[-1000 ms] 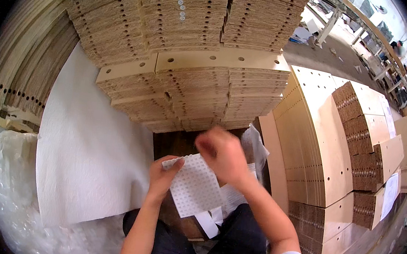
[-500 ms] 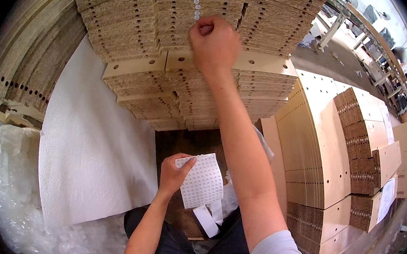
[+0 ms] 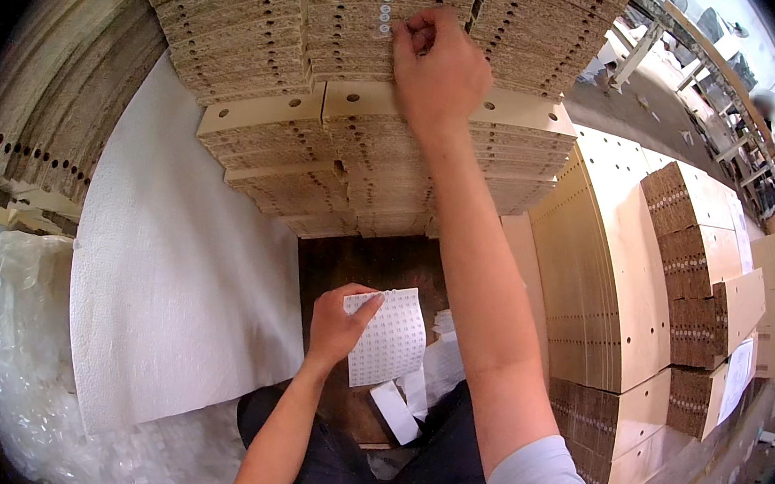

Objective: The person applies small white numbered stickers from a sheet onto the edges of stacked particle boards by hand, moving down the stack board by board.

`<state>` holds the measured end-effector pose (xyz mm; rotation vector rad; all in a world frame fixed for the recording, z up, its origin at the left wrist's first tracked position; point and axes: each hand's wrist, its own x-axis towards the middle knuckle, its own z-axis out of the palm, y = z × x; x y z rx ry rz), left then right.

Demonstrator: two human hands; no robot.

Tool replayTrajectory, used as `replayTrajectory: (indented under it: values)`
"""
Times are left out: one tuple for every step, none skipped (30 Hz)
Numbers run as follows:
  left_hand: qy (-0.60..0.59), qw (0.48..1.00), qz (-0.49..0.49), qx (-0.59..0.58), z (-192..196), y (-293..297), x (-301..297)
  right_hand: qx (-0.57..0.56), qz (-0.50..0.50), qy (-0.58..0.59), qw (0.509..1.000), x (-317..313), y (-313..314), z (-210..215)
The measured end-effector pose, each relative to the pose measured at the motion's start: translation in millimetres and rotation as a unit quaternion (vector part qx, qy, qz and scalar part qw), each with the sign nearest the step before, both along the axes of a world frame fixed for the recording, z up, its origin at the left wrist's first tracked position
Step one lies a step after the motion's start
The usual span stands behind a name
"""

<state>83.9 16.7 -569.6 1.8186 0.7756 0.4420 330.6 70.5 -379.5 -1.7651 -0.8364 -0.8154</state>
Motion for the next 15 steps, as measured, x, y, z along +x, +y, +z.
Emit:
replayTrajectory:
  values:
    - [0.005, 1.000, -0.001, 0.010, 1.2, 0.5, -0.1, 0.017, 0.026, 0.005, 1.000, -3.1, 0.0, -1.9]
    - [0.003, 1.000, -0.003, 0.013, 0.8, 0.6, -0.5, 0.035, 0.052, 0.010, 0.998, -6.0, 0.6, -3.4]
    - [0.002, 1.000, -0.004, 0.016, 0.2, 0.8, -1.0, 0.049, 0.068, 0.002, 0.996, -8.4, 2.3, -4.5]
    - [0.001, 1.000, -0.007, 0.018, -0.7, -0.2, -0.7, 0.063, 0.082, -0.005, 0.995, -10.6, 2.8, -5.6]
    - [0.000, 1.000, -0.008, 0.011, -0.7, -0.9, 0.0, 0.076, 0.096, -0.012, 0.992, -12.0, 3.2, -6.4]
    - [0.000, 1.000, -0.009, 0.004, -0.1, -1.4, 1.0, 0.070, 0.084, -0.021, 0.994, -12.0, 3.9, -6.2]
    - [0.002, 1.000, -0.010, 0.000, 1.6, -0.8, 0.4, 0.066, 0.072, -0.027, 0.995, -11.8, 5.7, -5.0]
    - [0.006, 1.000, -0.011, -0.013, 3.2, -1.1, 0.0, 0.062, 0.059, -0.034, 0.996, -11.1, 7.3, -4.6]
    - [0.010, 1.000, -0.013, -0.025, 4.6, -1.9, -0.2, 0.063, 0.061, -0.032, 0.996, -9.8, 8.5, -6.3]
    - [0.012, 0.999, -0.013, -0.038, 5.3, -2.2, 0.1, 0.063, 0.064, -0.033, 0.995, -8.4, 10.1, -7.6]
    - [0.012, 0.999, -0.012, -0.030, 4.4, -1.8, 0.0, 0.063, 0.066, -0.033, 0.995, -7.0, 11.4, -9.0]
    - [0.012, 1.000, -0.012, -0.022, 2.7, -1.2, 0.0, 0.058, 0.059, -0.037, 0.996, -5.5, 12.3, -10.5]
    - [0.011, 1.000, -0.012, -0.014, 1.7, -0.7, -0.4, 0.054, 0.050, -0.041, 0.996, -5.4, 13.0, -10.9]
    - [0.008, 1.000, -0.011, -0.004, 1.4, -0.5, -0.5, 0.049, 0.042, -0.045, 0.997, -5.0, 13.6, -11.2]
    - [0.005, 1.000, -0.010, 0.007, 1.3, -0.2, -0.3, 0.043, 0.034, -0.058, 0.997, -4.1, 14.7, -10.8]
